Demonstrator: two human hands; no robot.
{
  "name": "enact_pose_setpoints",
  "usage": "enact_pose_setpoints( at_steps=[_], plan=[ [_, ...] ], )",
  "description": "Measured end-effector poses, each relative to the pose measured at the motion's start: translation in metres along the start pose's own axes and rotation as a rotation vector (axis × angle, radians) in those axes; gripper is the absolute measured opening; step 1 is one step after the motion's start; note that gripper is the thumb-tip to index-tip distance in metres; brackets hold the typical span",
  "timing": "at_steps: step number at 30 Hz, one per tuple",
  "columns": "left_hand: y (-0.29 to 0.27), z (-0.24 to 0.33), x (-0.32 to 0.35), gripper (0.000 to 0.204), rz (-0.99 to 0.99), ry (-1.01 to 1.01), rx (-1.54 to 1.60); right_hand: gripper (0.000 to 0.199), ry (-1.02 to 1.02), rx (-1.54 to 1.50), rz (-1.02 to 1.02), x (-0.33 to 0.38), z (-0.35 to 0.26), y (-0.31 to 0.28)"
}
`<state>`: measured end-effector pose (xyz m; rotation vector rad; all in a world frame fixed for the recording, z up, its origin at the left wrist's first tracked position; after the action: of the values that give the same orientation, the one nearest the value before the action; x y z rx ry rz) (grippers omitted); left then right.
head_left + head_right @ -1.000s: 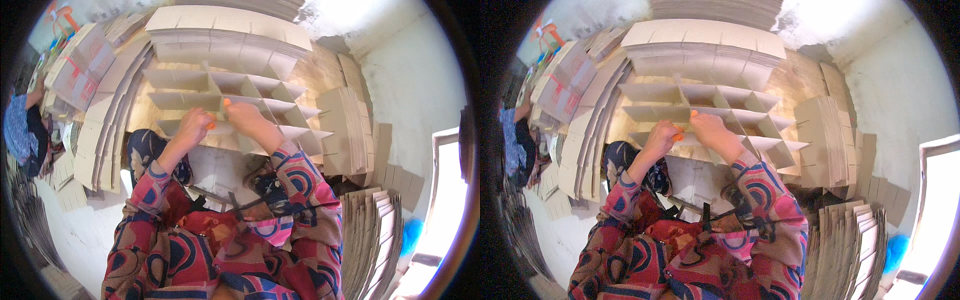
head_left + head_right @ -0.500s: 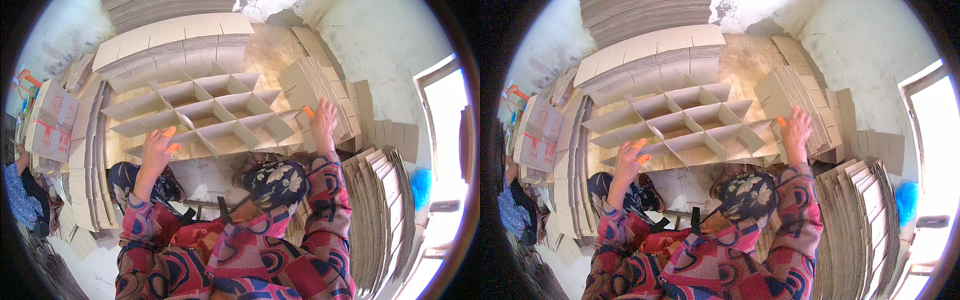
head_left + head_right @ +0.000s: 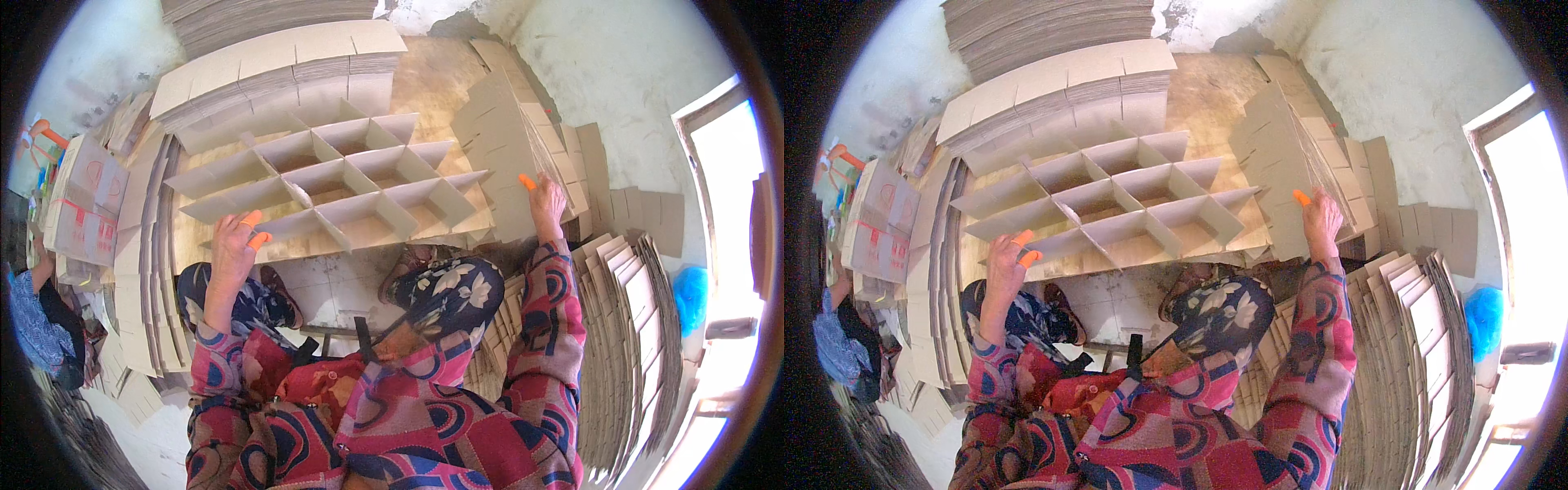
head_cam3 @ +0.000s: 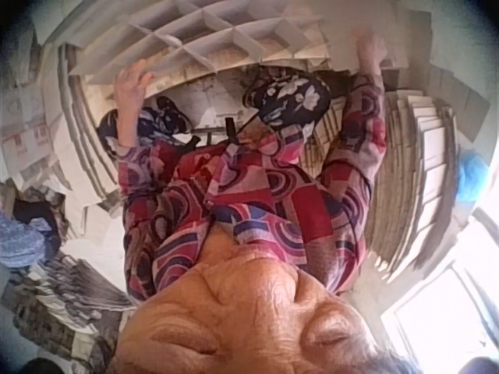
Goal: The person folds flat cardboard sheets into box shapes using orange finger cots. They repeatedly pick up a sheet, fold the side flaps inward, and place the formed box onto a growing stack.
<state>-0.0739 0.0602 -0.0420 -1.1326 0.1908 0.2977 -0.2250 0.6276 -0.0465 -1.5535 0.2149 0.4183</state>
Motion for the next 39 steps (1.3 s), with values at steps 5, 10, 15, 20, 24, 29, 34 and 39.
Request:
enact_pose_setpoints(
  at_steps=[5, 10, 15, 20, 24, 29, 34, 39],
  plan=[
    [-0.011, -0.014, 0.005, 0.046, 0.01, -0.057, 0.014, 0.027, 0.114, 0.001, -0.046, -0.013, -0.032, -0.036],
    [-0.028, -0.029, 0.012, 0.05, 0.096, -0.045, -0.002, 0.033, -0.158, -0.089, 0.435, -0.04, -0.098, -0.097],
    [-0.033, -0.053, 0.024, 0.052, 0.119, -0.104, 0.004, 0.046, -0.321, -0.409, 0.346, -0.054, -0.228, -0.146],
    [-0.015, -0.065, 0.022, 0.027, 0.106, -0.08, 0.108, 0.055, -0.533, -0.86, 0.103, -0.036, -0.332, -0.139],
    [-0.008, -0.069, 0.024, 0.013, 0.117, -0.076, 0.253, 0.05, -0.647, -0.975, -0.065, -0.024, -0.388, -0.135],
    [-0.011, -0.065, 0.022, 0.011, 0.126, -0.045, 0.266, 0.053, -0.687, -1.011, -0.184, -0.021, -0.421, -0.114],
    [-0.011, -0.065, 0.021, 0.013, 0.125, -0.027, 0.28, 0.053, -0.763, -1.035, -0.104, -0.016, -0.441, -0.099],
    [-0.009, -0.065, 0.02, 0.012, 0.129, -0.04, 0.281, 0.053, -0.84, -0.978, -0.111, -0.015, -0.449, -0.091]
  ],
)
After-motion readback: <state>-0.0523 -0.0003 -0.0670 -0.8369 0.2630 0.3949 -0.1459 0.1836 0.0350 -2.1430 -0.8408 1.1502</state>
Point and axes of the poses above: each hand's wrist, its own x-axis away from the middle knuckle, its own y-axis out of the palm, z = x × y, the point moved 3 cm from there along -x, towards the middle knuckle, and after that the axes turned 14 degrees about -y, right-handed, at the moved point
